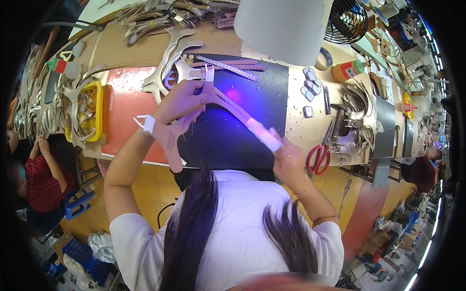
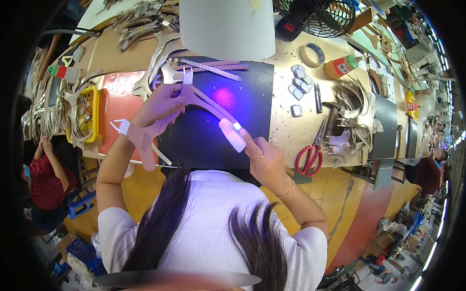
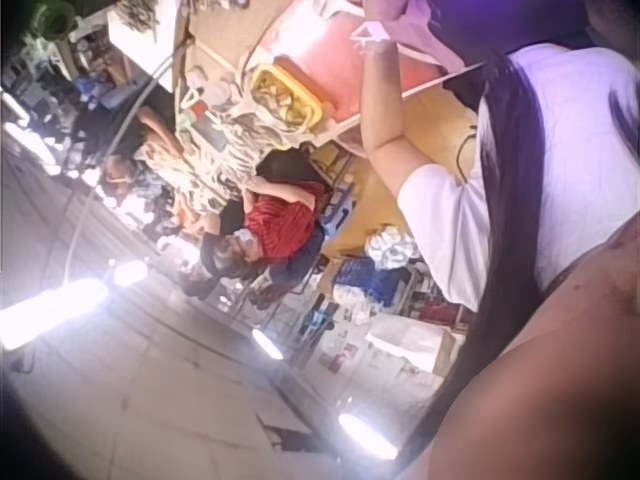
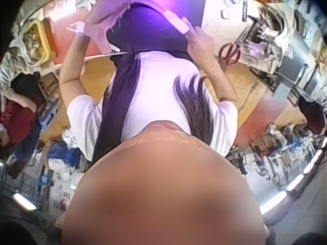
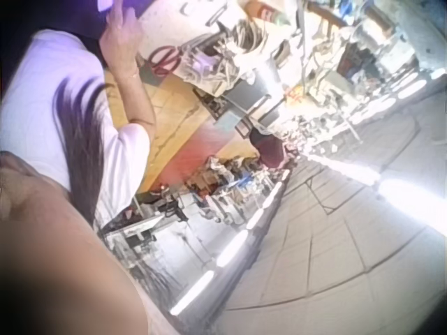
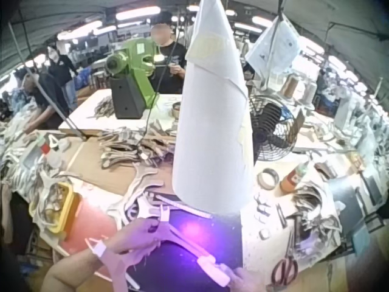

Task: The person assembles a decorative antler-shaped object by attaching a braided cord to its surface. They apply glue, press the cord into place, and trim the excess with scissors. The process is repeated for multiple sections of the object.

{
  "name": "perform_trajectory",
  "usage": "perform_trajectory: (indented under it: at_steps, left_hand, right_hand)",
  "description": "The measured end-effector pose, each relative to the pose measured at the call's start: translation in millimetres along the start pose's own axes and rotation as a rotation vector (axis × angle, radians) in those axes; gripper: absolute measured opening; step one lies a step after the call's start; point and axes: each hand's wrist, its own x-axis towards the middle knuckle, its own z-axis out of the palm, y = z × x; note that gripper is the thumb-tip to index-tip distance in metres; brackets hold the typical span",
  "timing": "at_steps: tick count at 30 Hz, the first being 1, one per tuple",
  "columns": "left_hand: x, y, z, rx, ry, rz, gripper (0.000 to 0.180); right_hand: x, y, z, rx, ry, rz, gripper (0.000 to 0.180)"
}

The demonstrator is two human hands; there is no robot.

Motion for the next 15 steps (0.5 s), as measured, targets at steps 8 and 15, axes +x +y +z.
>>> perform_trajectory:
  at_steps: [8,15]
  left_hand:
    - [-12.7,1.9,-3.5,-0.088,-0.025,-0.020,0.023]
    - [-29.6,-1.8,-0.8,-0.280,-0.125,0.017,0.045]
  right_hand:
    - [16.2,29.8,7.7,-0.173,-0.011,0.307,0.048]
    - [66.6,34.1,13.8,-0.174,0.145,0.206,0.039]
